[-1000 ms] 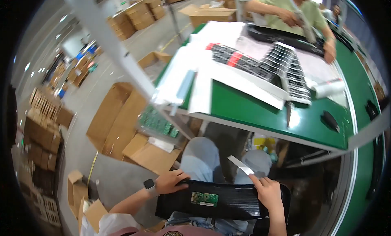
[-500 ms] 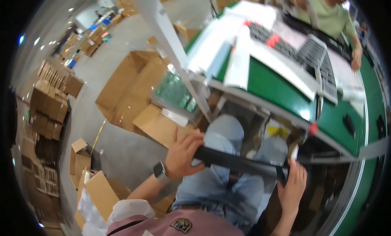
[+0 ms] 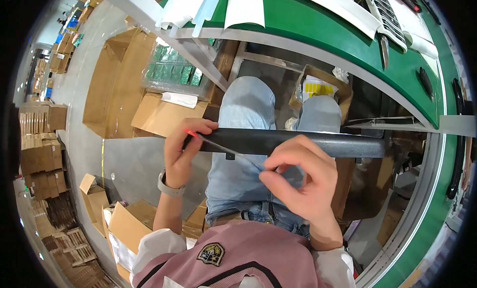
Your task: Apply adhesive labels to plastic components on a factory assembly line.
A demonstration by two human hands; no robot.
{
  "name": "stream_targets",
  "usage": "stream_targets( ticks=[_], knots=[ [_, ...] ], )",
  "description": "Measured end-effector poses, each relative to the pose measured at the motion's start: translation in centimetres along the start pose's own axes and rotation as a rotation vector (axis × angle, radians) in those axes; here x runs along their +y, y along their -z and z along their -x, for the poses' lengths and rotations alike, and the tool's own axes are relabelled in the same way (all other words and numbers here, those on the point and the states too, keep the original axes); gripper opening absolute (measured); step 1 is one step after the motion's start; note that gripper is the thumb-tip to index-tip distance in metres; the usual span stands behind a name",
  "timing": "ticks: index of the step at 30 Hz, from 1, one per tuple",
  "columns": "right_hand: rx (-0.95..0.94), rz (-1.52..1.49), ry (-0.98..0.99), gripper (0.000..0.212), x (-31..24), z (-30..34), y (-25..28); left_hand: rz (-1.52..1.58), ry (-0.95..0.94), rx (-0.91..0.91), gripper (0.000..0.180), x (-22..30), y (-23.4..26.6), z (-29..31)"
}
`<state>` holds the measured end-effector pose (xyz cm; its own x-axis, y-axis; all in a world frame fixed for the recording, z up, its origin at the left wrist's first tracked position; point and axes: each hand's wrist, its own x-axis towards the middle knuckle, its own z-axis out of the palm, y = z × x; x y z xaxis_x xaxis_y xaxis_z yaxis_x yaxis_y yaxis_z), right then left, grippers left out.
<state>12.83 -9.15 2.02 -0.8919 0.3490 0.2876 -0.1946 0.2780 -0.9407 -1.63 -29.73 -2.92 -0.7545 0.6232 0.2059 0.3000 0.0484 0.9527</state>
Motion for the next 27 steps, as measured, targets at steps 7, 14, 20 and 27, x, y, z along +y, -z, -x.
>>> stream_targets(
  ticks=[7,14,20,27],
  knots=[
    [-0.019,-0.216,-0.328,0.008,1.4,-0.3,-1.2,0.158,-0.108,-0.025,0.012,-1.0,1.6,0.5],
    [0.062,-0.177,-0.362,0.008,1.6,-0.4,-1.7,0.011,-0.105,0.023,0.013,-1.2,1.7,0.4],
    [0.102,0.130,-0.336,0.010,1.7,-0.1,-2.9,0.000,0.068,0.022,0.016,-0.4,1.8,0.2],
    [0.078,0.316,-0.249,0.012,1.7,0.0,-3.3,-0.217,0.022,0.018,0.019,-0.3,1.3,-0.1]
  ],
)
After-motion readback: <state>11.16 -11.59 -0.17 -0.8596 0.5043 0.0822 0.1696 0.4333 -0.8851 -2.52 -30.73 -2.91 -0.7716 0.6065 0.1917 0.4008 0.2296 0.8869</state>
